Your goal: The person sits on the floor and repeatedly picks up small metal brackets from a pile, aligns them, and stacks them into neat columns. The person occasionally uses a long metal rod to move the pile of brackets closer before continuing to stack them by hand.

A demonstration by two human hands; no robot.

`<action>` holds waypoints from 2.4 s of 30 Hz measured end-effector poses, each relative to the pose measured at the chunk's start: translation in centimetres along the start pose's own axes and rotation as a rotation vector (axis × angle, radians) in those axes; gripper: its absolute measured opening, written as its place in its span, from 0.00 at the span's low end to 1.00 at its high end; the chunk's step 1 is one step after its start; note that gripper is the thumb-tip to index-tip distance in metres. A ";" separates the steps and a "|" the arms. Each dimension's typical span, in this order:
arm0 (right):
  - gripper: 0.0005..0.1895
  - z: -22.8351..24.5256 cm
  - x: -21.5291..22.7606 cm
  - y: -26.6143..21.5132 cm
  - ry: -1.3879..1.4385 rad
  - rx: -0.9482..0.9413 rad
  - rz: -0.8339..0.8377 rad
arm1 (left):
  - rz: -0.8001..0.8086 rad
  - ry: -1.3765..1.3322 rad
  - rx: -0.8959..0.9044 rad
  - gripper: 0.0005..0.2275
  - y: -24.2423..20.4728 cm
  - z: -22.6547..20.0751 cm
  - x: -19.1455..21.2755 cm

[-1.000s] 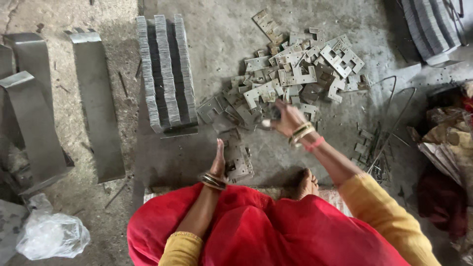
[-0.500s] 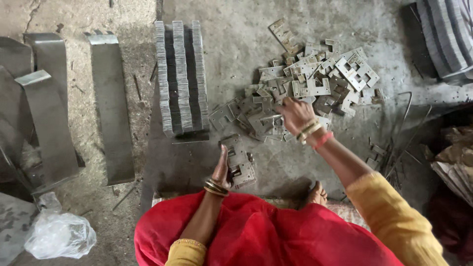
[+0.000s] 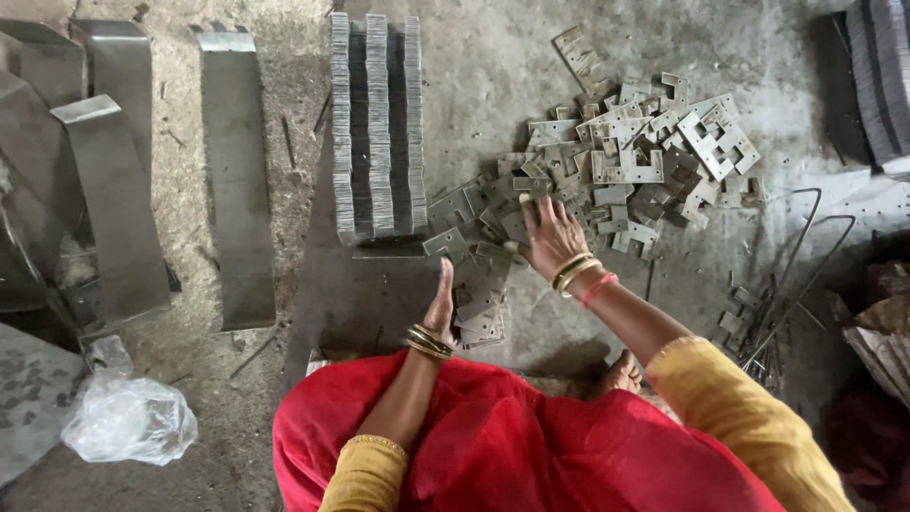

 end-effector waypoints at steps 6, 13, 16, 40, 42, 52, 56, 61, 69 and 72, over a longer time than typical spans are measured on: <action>0.38 -1.6 -2.1 -3.2 0.061 -0.135 0.185 | 0.146 0.092 -0.080 0.31 1.0 0.2 0.3; 0.21 -4.5 -1.1 -8.6 0.124 -0.183 0.125 | 0.240 -0.051 -0.218 0.28 2.7 2.3 0.8; 0.21 -4.8 0.9 -9.3 0.201 -0.236 0.060 | 0.315 -0.400 -0.030 0.37 2.7 2.9 0.0; 0.37 -6.2 -1.3 -7.7 0.263 -0.558 0.045 | 0.205 -0.242 0.060 0.37 -4.0 -3.9 -3.7; 0.42 -7.3 -1.6 -7.3 0.304 -0.596 -0.011 | 0.234 -0.259 0.081 0.36 -3.8 -3.7 -3.5; 0.31 -1.0 -1.7 -8.9 0.849 -0.450 -0.029 | 0.146 0.171 0.018 0.38 0.6 0.8 -0.9; 0.22 1.0 -4.0 -8.1 0.927 -0.339 -0.039 | 0.231 0.245 -0.021 0.41 1.2 2.7 -1.0; 0.16 -0.5 -6.8 -8.2 1.107 -0.542 0.011 | 0.191 0.380 -0.027 0.45 1.9 3.4 -0.4; 0.15 1.4 0.5 -9.1 1.362 -0.568 -0.010 | 0.161 0.354 0.009 0.51 3.3 4.4 -0.7; 0.15 4.7 7.1 -10.0 0.867 -0.261 -0.125 | 0.140 0.264 -0.115 0.52 2.9 2.6 -0.9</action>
Point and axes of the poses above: each hand's wrist, its own y-axis towards the middle knuckle, its own x-axis out of the back of the hand, z = x × y, the point moved 6 cm from there along y, towards the middle knuckle, and after that the axes turned 10 degrees about y, right-handed, at the moved point
